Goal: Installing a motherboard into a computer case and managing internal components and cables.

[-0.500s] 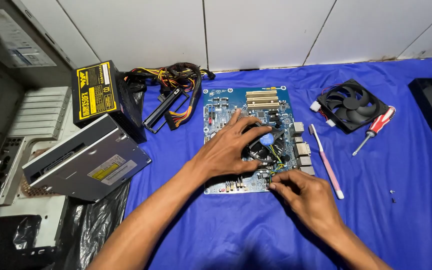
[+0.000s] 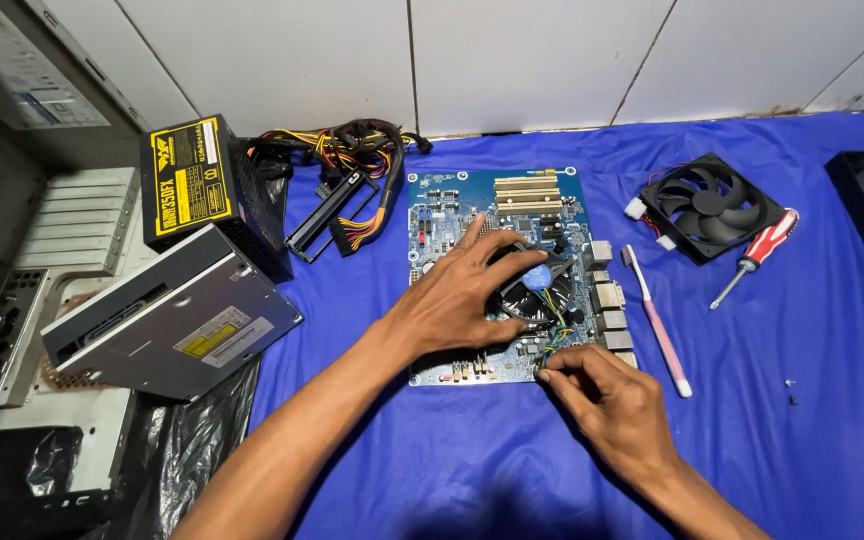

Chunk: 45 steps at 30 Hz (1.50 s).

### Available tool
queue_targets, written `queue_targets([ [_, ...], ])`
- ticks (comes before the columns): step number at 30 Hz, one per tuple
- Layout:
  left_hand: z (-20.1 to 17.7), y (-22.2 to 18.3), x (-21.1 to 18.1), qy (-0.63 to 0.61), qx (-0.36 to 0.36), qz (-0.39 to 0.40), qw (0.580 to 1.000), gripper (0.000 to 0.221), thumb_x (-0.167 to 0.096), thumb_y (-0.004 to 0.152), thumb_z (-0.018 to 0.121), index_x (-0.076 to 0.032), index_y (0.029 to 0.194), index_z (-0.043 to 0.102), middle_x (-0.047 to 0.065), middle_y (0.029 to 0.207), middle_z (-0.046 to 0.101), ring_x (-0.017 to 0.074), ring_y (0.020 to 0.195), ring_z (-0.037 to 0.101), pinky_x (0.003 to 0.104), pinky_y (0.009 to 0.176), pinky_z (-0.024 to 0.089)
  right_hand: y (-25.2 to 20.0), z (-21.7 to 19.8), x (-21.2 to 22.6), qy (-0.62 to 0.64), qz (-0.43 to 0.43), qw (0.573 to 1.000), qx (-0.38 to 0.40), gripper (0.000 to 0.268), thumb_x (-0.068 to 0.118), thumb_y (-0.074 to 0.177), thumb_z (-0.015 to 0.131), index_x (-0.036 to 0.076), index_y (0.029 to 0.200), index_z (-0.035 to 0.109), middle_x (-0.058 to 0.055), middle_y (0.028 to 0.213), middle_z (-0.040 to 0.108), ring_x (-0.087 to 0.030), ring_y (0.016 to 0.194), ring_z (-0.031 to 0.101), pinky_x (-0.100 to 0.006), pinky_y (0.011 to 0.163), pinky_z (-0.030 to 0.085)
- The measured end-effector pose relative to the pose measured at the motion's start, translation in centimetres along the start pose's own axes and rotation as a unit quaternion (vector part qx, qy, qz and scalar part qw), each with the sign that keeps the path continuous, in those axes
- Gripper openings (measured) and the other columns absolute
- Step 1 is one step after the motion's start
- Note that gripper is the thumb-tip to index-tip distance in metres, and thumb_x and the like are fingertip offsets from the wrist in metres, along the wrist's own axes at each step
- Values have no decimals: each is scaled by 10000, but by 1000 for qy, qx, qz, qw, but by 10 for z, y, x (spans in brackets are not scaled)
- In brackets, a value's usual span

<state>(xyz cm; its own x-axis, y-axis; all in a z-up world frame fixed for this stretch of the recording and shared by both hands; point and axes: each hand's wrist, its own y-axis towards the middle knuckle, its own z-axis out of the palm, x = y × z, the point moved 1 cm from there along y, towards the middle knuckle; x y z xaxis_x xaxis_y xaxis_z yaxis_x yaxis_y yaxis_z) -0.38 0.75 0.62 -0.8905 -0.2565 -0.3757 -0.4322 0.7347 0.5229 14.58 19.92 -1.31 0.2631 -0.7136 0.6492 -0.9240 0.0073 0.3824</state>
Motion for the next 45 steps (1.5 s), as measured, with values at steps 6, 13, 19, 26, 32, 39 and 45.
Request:
queue_targets([
  [6,2,-2,1,-1,9,-7,1000,808,-278,767,834,-127,1472,471,226,1421,500,476,1337,550,622,1291,218,2,-5,3,-4,-77,997,16,126,127,875,766,76,979,716,-5,906,741,-105,764,713,-233,752,570],
  [13,-3,0,-3,-11,12,-9,1000,783,-265,781,843,-133,1463,481,209,1424,495,487,1341,539,628,1287,221,11,-11,8,-8,-112,990,82,55,130,936,683,80,943,662,-24,910,700,-139,716,694,-278,662,543],
  [19,-2,-1,-3,-34,29,-29,999,771,-249,791,835,-166,1467,473,177,1470,471,543,1420,447,641,1250,292,15,-12,5,-10,-96,990,104,81,155,928,703,92,897,664,-15,817,684,-150,616,638,-296,590,487],
  [26,-2,-1,-4,-93,34,-51,994,748,-243,773,840,-149,1446,528,189,1412,527,418,1340,541,606,1279,166,47,-53,2,-56,34,987,148,140,242,824,795,146,925,809,-57,873,833,-253,842,786,-376,769,586],
  [32,1,-1,-2,-155,46,-85,983,738,-214,752,864,-116,1422,570,215,1394,570,456,1310,570,624,1262,119,62,-61,-4,-94,75,986,112,305,177,758,824,145,1054,759,-106,929,829,-353,850,780,-495,760,587],
  [39,-14,-12,-19,-13,40,-137,990,702,-264,772,879,-80,1370,559,205,1254,611,448,1237,592,676,1148,364,61,-38,-14,-72,39,992,91,129,216,796,824,203,920,788,-21,864,837,-263,875,788,-387,768,609],
  [45,-9,-28,-43,192,23,-137,972,399,-491,815,805,-181,998,633,28,860,635,229,951,544,416,888,434,59,-34,-18,-66,37,992,101,175,232,759,860,205,920,796,-18,857,839,-255,873,792,-381,769,615],
])
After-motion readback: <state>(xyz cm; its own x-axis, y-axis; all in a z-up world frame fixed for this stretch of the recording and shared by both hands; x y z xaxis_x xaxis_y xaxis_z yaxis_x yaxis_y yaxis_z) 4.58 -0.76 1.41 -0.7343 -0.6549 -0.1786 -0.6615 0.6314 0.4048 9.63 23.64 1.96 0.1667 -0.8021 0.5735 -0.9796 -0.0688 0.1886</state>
